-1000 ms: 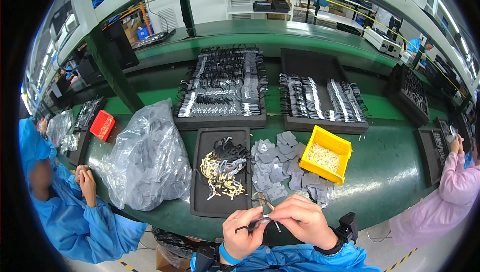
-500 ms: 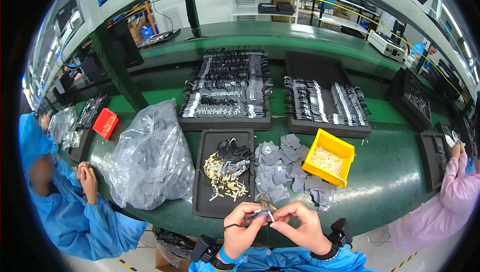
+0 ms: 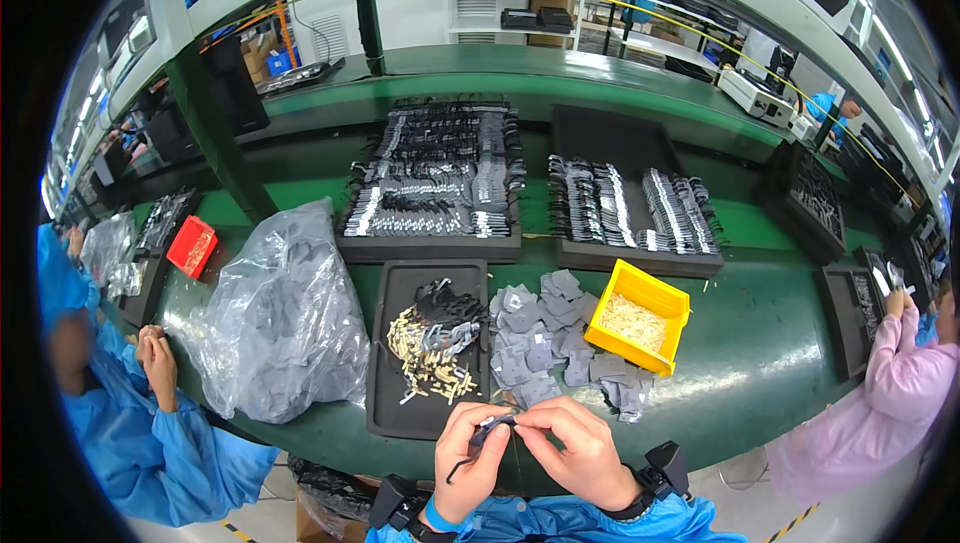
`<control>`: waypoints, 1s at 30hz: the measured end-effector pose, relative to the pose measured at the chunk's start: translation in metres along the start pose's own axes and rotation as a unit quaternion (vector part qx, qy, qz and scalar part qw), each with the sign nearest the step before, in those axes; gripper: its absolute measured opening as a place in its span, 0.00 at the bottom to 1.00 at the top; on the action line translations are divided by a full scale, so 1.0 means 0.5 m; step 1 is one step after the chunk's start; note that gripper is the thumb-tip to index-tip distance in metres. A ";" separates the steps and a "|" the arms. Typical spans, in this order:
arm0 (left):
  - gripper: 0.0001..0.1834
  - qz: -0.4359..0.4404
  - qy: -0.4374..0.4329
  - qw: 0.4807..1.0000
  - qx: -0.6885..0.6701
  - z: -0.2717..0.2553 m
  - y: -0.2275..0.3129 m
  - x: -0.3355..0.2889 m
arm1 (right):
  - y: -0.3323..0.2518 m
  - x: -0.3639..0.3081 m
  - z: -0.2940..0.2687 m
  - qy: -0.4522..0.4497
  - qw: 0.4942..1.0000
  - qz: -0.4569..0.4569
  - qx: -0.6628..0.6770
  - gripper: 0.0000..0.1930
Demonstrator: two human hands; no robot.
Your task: Assembling small plastic and metal components at a factory workstation.
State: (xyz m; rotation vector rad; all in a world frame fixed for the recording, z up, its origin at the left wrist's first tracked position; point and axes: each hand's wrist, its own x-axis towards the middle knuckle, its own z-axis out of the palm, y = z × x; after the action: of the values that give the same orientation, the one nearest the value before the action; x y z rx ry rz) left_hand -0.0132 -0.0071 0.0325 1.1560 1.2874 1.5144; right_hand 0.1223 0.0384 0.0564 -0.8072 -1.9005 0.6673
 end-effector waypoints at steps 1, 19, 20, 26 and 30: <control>0.08 -0.005 -0.004 1.000 -0.022 0.001 -0.001 0.000 | 0.000 0.001 0.000 -0.001 1.000 -0.001 0.001 0.09; 0.10 -0.176 -0.048 0.900 -0.395 -0.008 -0.017 -0.011 | -0.016 0.003 0.016 0.010 0.996 -0.060 -0.072 0.10; 0.10 -0.177 -0.039 0.904 -0.387 -0.008 -0.017 -0.012 | -0.017 0.005 0.016 0.008 0.996 -0.060 -0.071 0.10; 0.10 -0.146 -0.045 0.912 -0.379 -0.021 -0.017 -0.015 | -0.024 0.016 0.018 -0.015 0.996 -0.075 -0.036 0.10; 0.09 -0.139 -0.049 0.912 -0.383 -0.023 -0.012 -0.017 | -0.028 0.017 0.018 -0.022 0.998 -0.059 -0.022 0.09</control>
State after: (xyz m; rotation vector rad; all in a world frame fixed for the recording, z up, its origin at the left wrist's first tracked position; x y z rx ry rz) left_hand -0.0220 -0.0169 0.0247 0.4983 0.6325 1.5045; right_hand 0.1078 0.0350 0.0675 -0.7072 -1.9925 0.5756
